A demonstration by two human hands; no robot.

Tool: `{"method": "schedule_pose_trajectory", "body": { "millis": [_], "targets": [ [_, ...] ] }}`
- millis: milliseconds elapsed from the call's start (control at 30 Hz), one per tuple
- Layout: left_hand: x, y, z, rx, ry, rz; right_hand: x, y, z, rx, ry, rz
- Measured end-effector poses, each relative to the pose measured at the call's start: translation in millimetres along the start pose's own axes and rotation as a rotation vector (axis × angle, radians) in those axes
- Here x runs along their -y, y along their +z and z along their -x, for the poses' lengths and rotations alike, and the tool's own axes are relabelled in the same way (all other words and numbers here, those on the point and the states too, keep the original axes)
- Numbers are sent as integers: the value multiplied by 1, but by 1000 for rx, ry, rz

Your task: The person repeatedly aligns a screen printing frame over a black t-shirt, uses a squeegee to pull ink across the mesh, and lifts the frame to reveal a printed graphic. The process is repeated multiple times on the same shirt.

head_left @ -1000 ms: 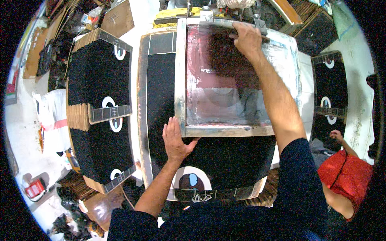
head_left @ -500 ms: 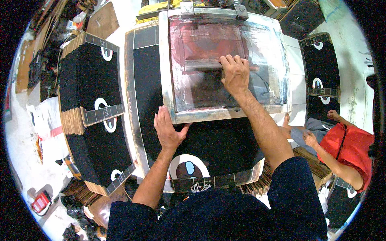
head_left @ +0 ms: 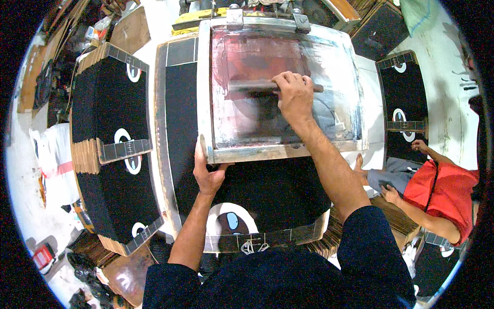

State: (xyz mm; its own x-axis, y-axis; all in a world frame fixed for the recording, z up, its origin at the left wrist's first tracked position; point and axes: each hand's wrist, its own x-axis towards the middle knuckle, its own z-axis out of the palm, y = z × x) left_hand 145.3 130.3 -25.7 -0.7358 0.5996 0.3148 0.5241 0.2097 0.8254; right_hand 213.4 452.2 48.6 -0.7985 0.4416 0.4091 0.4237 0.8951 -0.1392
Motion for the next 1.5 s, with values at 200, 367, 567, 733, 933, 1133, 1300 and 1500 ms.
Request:
{"method": "schedule_pose_trajectory", "body": {
  "millis": [200, 367, 567, 733, 933, 1133, 1300, 1500],
  "targets": [
    [7, 3, 10, -42, 37, -85, -27, -4, -56, 102, -80, -122],
    [14, 4, 15, -33, 32, -171, -30, -12, -49, 264, -42, -135],
    [24, 7, 23, -39, 19, -43, -47, 16, -75, 141, -99, -161],
    [23, 4, 26, -19, -12, -94, -90, 60, -190, 483, -45, -7],
    [17, 5, 22, 6, -45, -104, -58, 42, -118, 69, -65, -51],
    [10, 1, 16, 22, -19, -105, -23, 3, -52, 215, -30, -111],
    [9, 0, 15, 25, 10, -118, -55, 18, -141, 178, -27, -65],
    [5, 1, 12, 19, -40, -91, -75, 56, -209, 349, 15, 98]
  ]
}}
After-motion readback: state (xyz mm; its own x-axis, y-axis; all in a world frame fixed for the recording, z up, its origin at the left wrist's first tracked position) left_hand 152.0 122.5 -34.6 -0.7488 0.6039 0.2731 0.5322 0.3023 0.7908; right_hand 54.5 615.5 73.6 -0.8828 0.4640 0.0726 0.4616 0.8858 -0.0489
